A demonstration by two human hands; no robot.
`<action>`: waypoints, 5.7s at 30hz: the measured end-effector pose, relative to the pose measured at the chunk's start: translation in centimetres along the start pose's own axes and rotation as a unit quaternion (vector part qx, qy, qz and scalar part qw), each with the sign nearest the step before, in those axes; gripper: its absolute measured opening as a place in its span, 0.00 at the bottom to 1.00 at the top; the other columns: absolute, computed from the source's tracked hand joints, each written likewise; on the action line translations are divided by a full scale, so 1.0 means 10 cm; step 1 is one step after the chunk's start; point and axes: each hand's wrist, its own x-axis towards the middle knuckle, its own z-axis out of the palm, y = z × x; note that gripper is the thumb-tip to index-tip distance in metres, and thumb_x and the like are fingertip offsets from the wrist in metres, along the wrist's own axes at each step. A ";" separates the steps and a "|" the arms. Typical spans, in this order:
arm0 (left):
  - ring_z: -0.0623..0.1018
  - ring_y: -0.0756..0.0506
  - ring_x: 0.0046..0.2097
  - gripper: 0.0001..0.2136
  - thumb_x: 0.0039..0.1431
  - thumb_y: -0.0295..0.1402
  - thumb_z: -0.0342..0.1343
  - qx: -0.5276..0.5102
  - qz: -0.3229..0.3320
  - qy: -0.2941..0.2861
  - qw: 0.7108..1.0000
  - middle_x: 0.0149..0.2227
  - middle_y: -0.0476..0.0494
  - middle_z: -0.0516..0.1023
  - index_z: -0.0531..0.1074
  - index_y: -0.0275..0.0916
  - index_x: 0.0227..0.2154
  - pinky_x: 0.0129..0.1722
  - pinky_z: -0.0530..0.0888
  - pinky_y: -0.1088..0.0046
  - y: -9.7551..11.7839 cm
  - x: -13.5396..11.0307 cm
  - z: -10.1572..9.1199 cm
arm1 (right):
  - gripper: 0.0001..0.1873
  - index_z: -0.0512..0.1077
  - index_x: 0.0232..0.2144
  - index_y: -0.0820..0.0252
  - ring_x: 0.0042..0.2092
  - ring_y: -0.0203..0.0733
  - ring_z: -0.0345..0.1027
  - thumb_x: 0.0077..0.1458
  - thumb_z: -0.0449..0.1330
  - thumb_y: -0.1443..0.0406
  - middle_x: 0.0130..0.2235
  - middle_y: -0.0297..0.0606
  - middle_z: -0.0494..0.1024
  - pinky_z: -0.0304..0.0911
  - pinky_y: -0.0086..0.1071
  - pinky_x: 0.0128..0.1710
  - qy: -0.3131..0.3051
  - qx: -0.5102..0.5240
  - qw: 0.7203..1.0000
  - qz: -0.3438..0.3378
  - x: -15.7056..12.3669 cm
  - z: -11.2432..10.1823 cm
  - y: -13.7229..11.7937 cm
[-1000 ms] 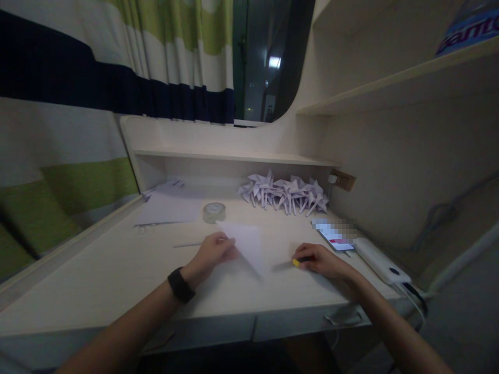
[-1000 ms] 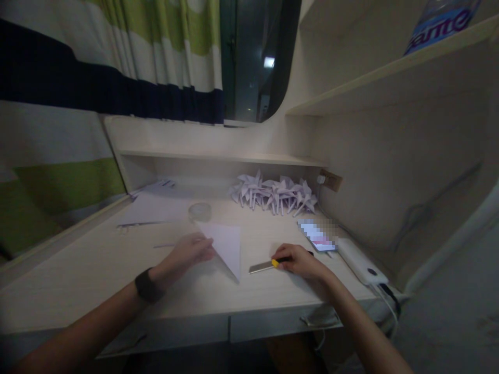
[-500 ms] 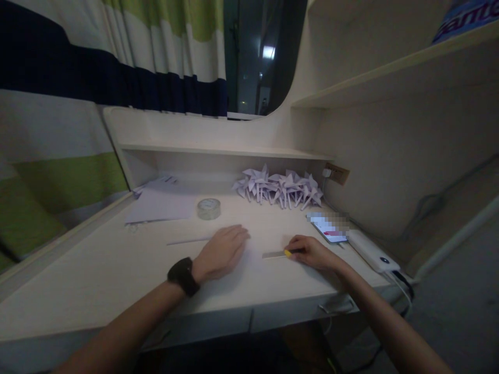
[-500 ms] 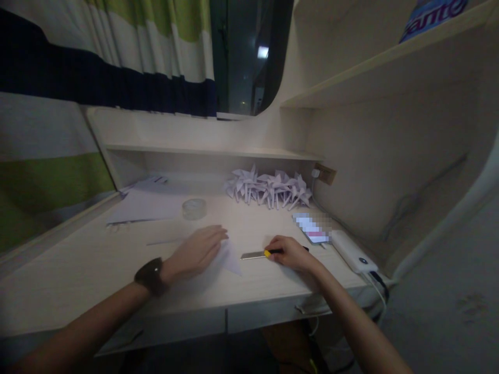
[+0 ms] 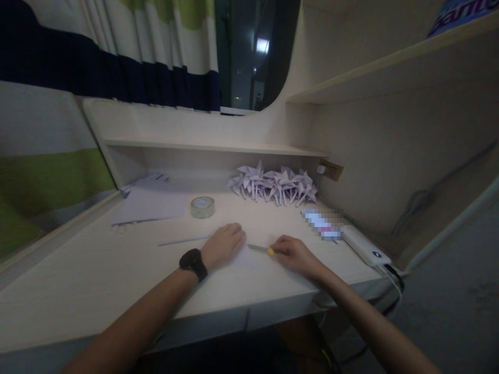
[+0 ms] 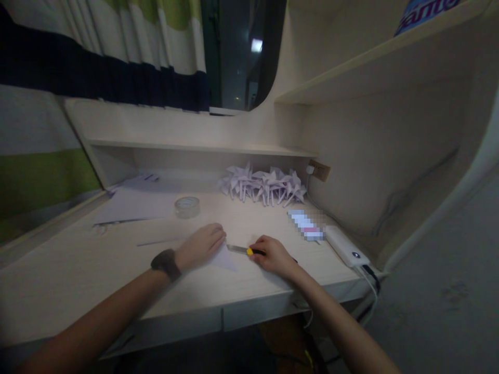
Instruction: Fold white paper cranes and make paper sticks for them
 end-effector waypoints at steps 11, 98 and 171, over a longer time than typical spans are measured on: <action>0.71 0.45 0.36 0.17 0.68 0.38 0.37 0.070 -0.073 -0.005 0.995 0.41 0.40 0.66 0.69 0.37 0.34 0.40 0.69 0.64 0.08 -0.01 -0.02 | 0.11 0.77 0.41 0.59 0.40 0.42 0.67 0.57 0.57 0.66 0.38 0.43 0.74 0.62 0.33 0.41 0.015 -0.016 1.000 -0.023 -0.04 0.10 -0.20; 0.51 0.32 0.66 0.23 0.66 0.50 0.34 0.000 -0.042 -0.134 0.990 0.67 0.50 0.52 0.53 0.59 0.62 0.60 0.47 0.41 0.16 -0.32 -0.05 | 0.15 0.72 0.49 0.52 0.41 0.42 0.62 0.59 0.57 0.64 0.38 0.40 0.69 0.59 0.35 0.40 0.019 -0.066 0.995 -0.075 -0.19 0.26 -0.43; 0.49 0.33 0.67 0.23 0.67 0.49 0.31 0.020 -0.086 -0.135 0.987 0.68 0.47 0.47 0.51 0.59 0.63 0.60 0.46 0.41 -0.01 -0.42 0.00 | 0.14 0.73 0.47 0.53 0.47 0.48 0.59 0.61 0.53 0.63 0.45 0.45 0.70 0.60 0.42 0.45 0.027 -0.098 0.992 -0.079 -0.30 0.25 -0.59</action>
